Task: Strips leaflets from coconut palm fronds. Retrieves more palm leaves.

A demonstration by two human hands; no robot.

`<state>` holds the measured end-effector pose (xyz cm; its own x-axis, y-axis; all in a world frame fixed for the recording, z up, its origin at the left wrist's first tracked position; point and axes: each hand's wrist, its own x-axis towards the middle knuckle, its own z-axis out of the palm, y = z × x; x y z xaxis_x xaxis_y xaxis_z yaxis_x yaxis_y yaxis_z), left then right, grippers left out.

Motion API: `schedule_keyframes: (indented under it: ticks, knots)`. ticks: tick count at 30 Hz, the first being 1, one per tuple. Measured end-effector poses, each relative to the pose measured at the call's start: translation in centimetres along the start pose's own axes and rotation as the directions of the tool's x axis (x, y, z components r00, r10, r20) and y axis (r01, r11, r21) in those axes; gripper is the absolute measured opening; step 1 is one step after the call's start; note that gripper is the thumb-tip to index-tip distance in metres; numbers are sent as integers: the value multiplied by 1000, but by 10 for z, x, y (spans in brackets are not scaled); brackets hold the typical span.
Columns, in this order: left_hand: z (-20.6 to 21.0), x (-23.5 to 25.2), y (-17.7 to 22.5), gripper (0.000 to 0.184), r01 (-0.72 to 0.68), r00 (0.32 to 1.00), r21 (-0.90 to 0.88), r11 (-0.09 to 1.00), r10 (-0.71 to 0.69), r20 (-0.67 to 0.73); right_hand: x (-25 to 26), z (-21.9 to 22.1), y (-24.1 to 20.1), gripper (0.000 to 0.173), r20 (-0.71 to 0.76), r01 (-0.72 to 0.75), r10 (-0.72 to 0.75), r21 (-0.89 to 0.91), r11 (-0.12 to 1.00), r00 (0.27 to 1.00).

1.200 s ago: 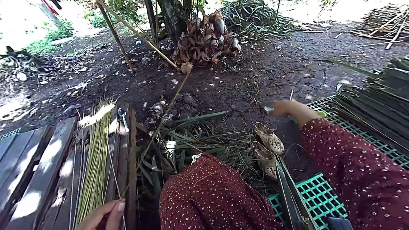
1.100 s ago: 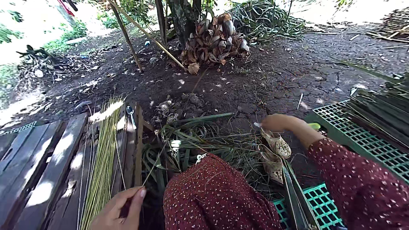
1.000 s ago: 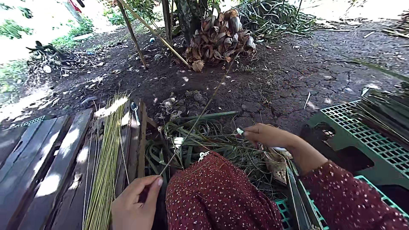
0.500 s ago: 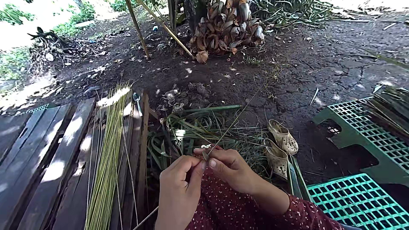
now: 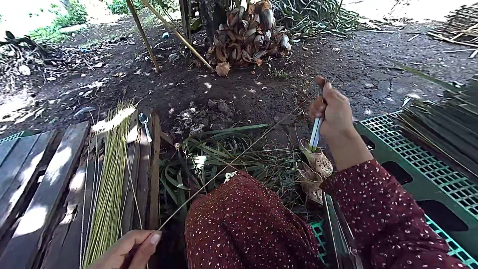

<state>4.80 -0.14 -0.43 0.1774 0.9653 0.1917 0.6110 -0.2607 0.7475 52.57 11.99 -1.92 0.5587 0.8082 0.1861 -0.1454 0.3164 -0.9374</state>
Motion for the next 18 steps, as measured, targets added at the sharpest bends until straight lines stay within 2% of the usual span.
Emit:
schedule_keyframes:
  ticks: [4,6,8,9,11,12,15,17,18]
  knots:
    - [-24,-6,-24,17,134,981,79,988,-121,-154,46,-35,3,37,-305,-68,103,125,990,947]
    - [-29,-7,-27,14,159,968,47,986,-147,-202,46,-44,14,32,-333,-165,193,111,980,923]
    - [-23,-5,-20,12,160,966,0,987,-157,-207,19,-31,30,33,-195,-343,330,-40,938,924]
    - [-17,-3,-14,12,162,967,-21,987,-163,-198,-1,-19,37,35,-87,-440,432,-110,891,897]
    - [-1,4,-5,16,135,976,-37,990,-140,-168,-44,11,42,40,141,-567,595,-199,800,791]
    - [7,8,-1,18,117,981,-33,993,-121,-151,-66,26,40,42,274,-587,625,-215,780,731]
    - [31,19,9,23,42,993,-7,999,-42,-110,-120,61,26,46,676,-583,544,-204,786,497]
    - [46,26,19,23,-22,996,-2,1000,22,-86,-144,83,17,49,831,-615,437,-152,774,344]
    - [53,29,24,22,-58,995,-1,998,58,-77,-154,93,13,52,868,-630,399,-136,764,296]
